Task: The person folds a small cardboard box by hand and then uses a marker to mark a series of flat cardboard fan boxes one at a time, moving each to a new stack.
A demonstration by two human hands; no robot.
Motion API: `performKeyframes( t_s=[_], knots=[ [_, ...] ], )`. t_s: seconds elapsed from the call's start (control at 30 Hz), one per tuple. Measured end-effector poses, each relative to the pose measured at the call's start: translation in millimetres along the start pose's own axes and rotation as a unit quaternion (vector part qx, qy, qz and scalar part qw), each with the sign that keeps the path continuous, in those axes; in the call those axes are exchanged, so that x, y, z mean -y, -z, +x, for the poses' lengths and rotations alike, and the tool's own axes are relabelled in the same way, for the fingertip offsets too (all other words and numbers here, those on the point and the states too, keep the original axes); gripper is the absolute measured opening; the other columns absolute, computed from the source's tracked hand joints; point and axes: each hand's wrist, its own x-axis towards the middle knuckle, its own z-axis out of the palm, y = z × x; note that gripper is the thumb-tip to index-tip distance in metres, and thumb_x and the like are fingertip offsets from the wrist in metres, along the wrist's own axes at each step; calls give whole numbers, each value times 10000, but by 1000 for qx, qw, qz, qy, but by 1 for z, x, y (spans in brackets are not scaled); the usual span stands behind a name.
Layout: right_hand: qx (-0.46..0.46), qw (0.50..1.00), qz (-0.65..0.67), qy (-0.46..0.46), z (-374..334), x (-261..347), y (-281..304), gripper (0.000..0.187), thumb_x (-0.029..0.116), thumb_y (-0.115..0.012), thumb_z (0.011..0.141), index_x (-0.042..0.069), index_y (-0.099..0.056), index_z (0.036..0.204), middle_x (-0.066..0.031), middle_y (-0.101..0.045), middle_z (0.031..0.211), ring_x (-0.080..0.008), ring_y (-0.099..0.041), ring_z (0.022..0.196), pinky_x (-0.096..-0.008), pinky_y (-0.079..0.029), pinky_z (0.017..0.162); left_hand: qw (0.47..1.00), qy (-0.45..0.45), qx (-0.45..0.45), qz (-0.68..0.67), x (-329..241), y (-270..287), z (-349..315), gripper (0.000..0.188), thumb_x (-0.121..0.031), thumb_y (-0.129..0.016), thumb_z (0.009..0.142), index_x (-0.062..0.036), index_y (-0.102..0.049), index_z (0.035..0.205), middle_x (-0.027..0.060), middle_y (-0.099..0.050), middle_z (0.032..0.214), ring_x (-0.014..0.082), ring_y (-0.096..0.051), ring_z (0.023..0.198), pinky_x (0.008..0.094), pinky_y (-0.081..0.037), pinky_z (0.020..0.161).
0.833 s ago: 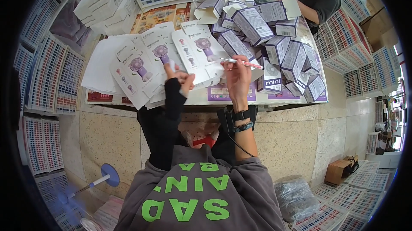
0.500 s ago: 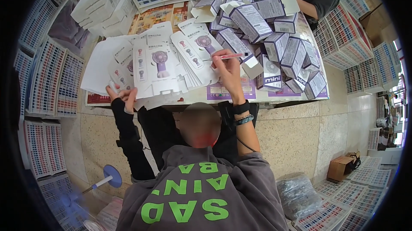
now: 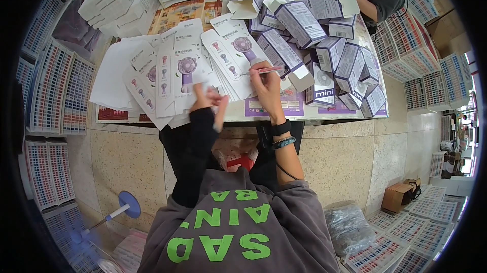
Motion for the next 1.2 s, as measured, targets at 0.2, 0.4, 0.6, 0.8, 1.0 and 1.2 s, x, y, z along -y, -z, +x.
performKeyframes(
  t_s=[0.2, 0.4, 0.6, 0.8, 1.0, 1.2],
  knots=[
    [-72, 935, 347, -10, 1, -7, 9, 105, 107, -495, 955, 16, -530, 994, -28, -541, 775, -91, -510, 730, -230, -439, 747, 967, -23, 14, 252, -15, -44, 22, 724, -283, -798, 686, -17, -331, 1170, 244, -556, 895, 426, -610, 811, 459, -492, 681],
    [-72, 889, 452, -22, -3, -1, 5, 115, 116, -482, 956, 16, -525, 993, -45, -541, 740, -120, -522, 718, -314, -468, 836, 961, -51, -34, 268, 13, -41, 27, 785, -207, -820, 653, 7, -293, 1194, 240, -593, 956, 376, -637, 779, 418, -512, 645],
    [-45, 885, 463, 17, -12, 20, 12, 128, 142, -456, 962, 32, -518, 985, -36, -527, 737, -144, -522, 736, -378, -432, 899, 1000, 16, -3, 2, 18, -18, 27, 617, -79, -715, 745, 30, -278, 1167, 160, -629, 808, 276, -666, 696, 349, -514, 603],
    [-44, 913, 398, 75, -8, 40, 25, 115, 126, -486, 943, 25, -537, 961, -34, -533, 744, -125, -523, 723, -352, -456, 874, 962, 48, -75, -256, 11, 44, 31, 559, 60, -635, 777, -51, -261, 1177, 129, -569, 805, 149, -599, 637, 252, -513, 571],
    [8, 995, 92, 31, 3, 21, 7, 101, 103, -550, 927, 6, -568, 945, -19, -567, 837, -80, -528, 725, -211, -426, 690, 978, 58, -182, -84, 11, 120, 8, 579, -8, -697, 759, -33, -300, 1180, 126, -561, 881, 178, -582, 693, 289, -505, 620],
    [-32, 999, 34, 19, 0, 8, -6, 110, 101, -562, 910, -2, -578, 874, -1, -563, 751, -63, -521, 685, -212, -427, 619, 937, -30, -209, 279, 23, 104, -1, 559, -195, -738, 752, 42, -426, 1151, 117, -548, 967, 216, -529, 923, 357, -425, 798]
  ],
)
